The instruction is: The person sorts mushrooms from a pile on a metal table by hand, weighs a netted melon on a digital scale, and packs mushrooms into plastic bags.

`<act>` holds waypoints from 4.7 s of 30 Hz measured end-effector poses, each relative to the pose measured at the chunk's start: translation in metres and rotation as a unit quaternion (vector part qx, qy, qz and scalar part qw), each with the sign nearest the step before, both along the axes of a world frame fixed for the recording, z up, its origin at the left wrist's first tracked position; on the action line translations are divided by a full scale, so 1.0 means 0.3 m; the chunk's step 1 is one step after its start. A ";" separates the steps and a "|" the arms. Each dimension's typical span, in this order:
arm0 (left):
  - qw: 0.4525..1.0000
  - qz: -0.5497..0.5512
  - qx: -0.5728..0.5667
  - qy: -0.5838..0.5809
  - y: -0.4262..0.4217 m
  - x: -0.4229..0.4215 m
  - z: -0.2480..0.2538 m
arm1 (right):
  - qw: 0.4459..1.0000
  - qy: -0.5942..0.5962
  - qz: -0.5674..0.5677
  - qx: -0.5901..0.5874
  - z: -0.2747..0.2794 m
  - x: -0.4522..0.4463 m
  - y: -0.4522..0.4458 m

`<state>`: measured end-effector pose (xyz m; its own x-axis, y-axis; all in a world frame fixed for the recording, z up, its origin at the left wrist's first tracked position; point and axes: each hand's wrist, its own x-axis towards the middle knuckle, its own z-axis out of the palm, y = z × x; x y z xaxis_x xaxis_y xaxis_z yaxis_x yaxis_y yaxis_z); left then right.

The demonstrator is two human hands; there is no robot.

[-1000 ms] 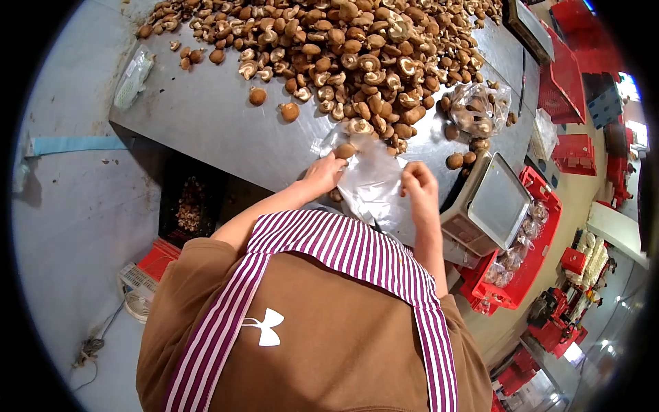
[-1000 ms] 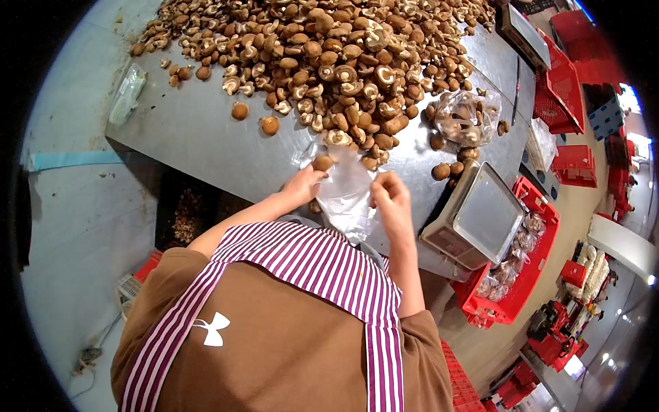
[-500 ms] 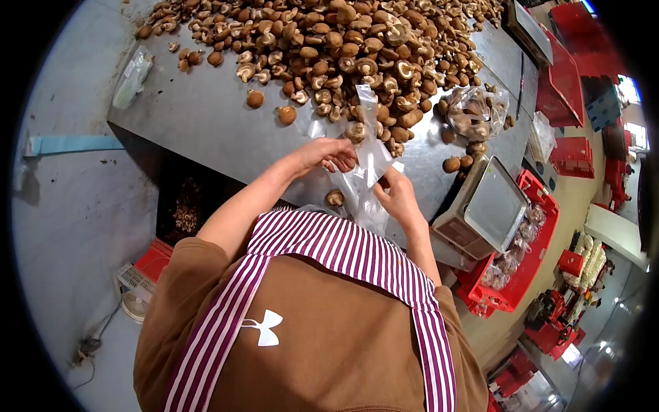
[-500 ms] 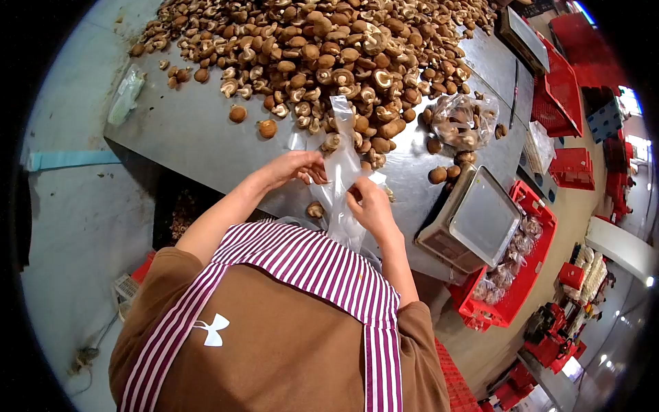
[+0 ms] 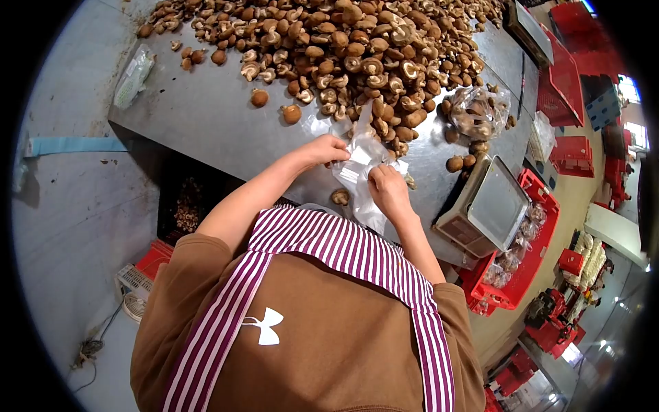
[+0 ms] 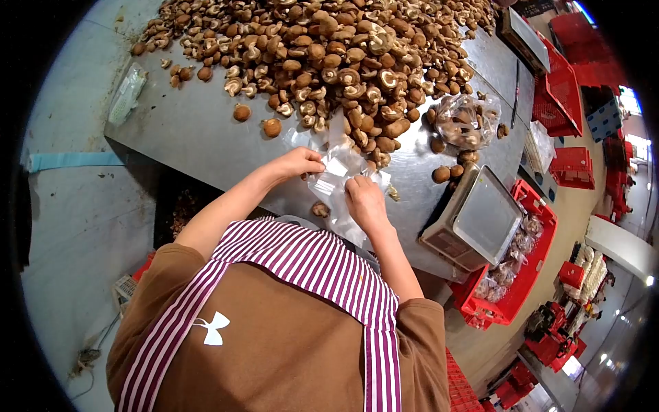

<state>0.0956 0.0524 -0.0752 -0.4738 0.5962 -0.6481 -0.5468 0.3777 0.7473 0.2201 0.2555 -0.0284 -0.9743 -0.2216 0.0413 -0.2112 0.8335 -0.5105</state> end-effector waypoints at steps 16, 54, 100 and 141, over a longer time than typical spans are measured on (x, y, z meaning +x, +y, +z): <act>0.957 0.088 0.066 0.268 -0.138 0.138 0.126 | 0.837 -0.291 -0.234 -0.401 0.097 -0.117 -0.223; 0.894 0.427 0.104 -0.084 -0.793 0.064 0.050 | 0.385 -0.177 -0.403 -0.811 0.114 -0.115 -0.460; 0.962 0.268 -0.002 0.054 -0.495 -0.823 -0.048 | 0.206 -0.178 -0.518 -0.811 -0.294 -0.638 -0.530; 0.996 0.056 0.029 0.067 -0.513 -0.806 0.182 | 0.809 -0.314 -0.233 -0.439 0.078 -0.853 -0.490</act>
<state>-0.1462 -0.1015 -0.0205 -0.6190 0.5698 -0.5405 -0.4765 0.2746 0.8352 -0.0359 0.1084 -0.0050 -0.8339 0.0227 -0.5515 0.5517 0.0064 -0.8340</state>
